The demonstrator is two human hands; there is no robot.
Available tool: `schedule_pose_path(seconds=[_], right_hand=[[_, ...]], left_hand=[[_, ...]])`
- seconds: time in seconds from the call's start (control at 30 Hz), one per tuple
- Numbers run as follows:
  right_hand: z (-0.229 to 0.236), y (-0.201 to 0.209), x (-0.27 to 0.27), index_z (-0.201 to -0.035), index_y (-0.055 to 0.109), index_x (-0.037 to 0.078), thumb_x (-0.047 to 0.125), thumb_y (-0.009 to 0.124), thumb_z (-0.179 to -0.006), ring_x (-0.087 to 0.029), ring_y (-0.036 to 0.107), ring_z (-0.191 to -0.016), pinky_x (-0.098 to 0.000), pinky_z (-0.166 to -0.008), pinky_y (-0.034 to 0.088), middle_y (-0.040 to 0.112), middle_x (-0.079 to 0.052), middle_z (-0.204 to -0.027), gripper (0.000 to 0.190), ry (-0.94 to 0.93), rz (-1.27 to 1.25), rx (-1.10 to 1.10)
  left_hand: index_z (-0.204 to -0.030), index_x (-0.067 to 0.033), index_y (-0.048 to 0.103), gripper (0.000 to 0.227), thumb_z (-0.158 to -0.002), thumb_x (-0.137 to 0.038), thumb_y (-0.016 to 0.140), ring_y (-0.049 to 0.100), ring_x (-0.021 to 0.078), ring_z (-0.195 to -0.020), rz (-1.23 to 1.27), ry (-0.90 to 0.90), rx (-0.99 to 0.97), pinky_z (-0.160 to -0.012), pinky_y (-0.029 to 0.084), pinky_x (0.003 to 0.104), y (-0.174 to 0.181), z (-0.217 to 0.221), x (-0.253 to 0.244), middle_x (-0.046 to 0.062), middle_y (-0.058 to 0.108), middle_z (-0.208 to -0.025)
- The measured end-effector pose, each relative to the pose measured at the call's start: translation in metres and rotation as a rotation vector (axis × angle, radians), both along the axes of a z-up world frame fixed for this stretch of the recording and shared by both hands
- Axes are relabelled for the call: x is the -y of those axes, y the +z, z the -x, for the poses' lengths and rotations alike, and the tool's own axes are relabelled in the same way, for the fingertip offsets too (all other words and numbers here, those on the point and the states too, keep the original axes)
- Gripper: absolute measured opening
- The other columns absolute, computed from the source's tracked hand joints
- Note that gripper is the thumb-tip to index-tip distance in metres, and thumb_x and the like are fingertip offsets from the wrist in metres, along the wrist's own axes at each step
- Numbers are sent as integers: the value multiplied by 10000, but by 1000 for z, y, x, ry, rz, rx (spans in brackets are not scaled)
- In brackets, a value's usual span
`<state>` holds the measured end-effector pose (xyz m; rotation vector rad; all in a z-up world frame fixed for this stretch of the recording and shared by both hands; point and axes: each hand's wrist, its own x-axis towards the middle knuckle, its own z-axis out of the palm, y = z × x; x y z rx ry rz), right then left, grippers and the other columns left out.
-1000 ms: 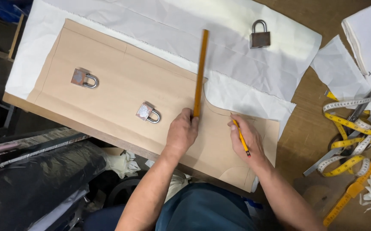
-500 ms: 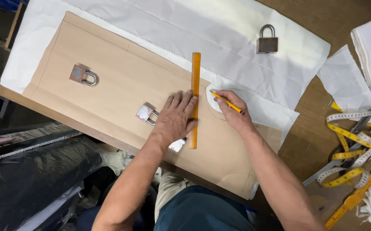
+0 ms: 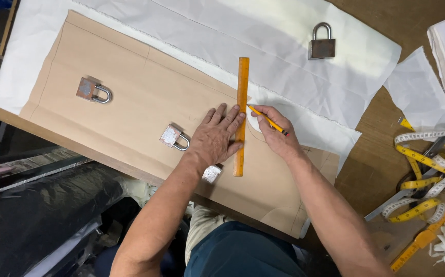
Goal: The person uses a ruler and pencil to draw straight lines and curves on a large piece of brown paper placed on a table. They reposition the ruler multiple times to trace different sections of the pattern, occasionally moving the paper and adjusting the position of padlocks used as weights.
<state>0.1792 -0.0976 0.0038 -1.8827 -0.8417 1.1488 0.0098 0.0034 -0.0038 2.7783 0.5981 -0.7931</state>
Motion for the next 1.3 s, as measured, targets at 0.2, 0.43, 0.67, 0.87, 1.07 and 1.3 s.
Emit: schedule_pose_path(seconds=[0.2,0.43,0.67,0.87,1.07,1.3], right_hand=[[-2,-2,1,-1335,646,79,158,534,-1029,-314,615,-1268,-444,-1074,462,716,-148,-1256,335,33,-27,50],[-3,-13,2,-1284,665,43,105,567,-1008,-365,636,-1216,-477,-1037,495,724,-180,-1200,300,140,-104,216],[0,-18,12,-1251,693,35,97,588,-993,-372,651,-1183,-491,-1020,502,730,-189,-1154,285,141,-121,232],[-12,2,33,-1361,631,106,139,533,-1023,-326,627,-1231,-471,-1059,466,706,-159,-1238,353,74,-135,217],[-61,-4,126,-1381,623,17,147,588,-1029,-421,660,-1126,-530,-1033,472,704,-256,-1195,378,255,-18,849],[-69,-50,174,-1404,592,112,227,604,-1029,-319,643,-1170,-517,-1173,367,685,-147,-1121,393,324,120,1064]], left_hand=[[-1664,-196,139,849,-1003,-679,365,154,316,-1566,0,2,6,-1278,168,460,-7,1,-1,34,138,-1729],[-1664,-200,144,842,-1007,-677,371,152,317,-1567,-1,6,5,-1277,170,465,-10,-1,-2,31,142,-1729],[-1664,-195,132,849,-1008,-680,369,148,323,-1569,8,2,4,-1278,169,469,-11,0,-2,43,143,-1727],[-1665,-201,146,853,-1000,-679,387,152,324,-1569,13,-6,5,-1276,174,469,-2,0,-2,34,148,-1730],[-1667,-211,144,896,-963,-693,418,143,322,-1572,40,3,-5,-1281,168,462,-6,0,-3,15,140,-1734],[-1669,-208,134,939,-939,-729,412,132,325,-1577,30,-17,-57,-1283,160,459,1,-2,-5,22,125,-1739]])
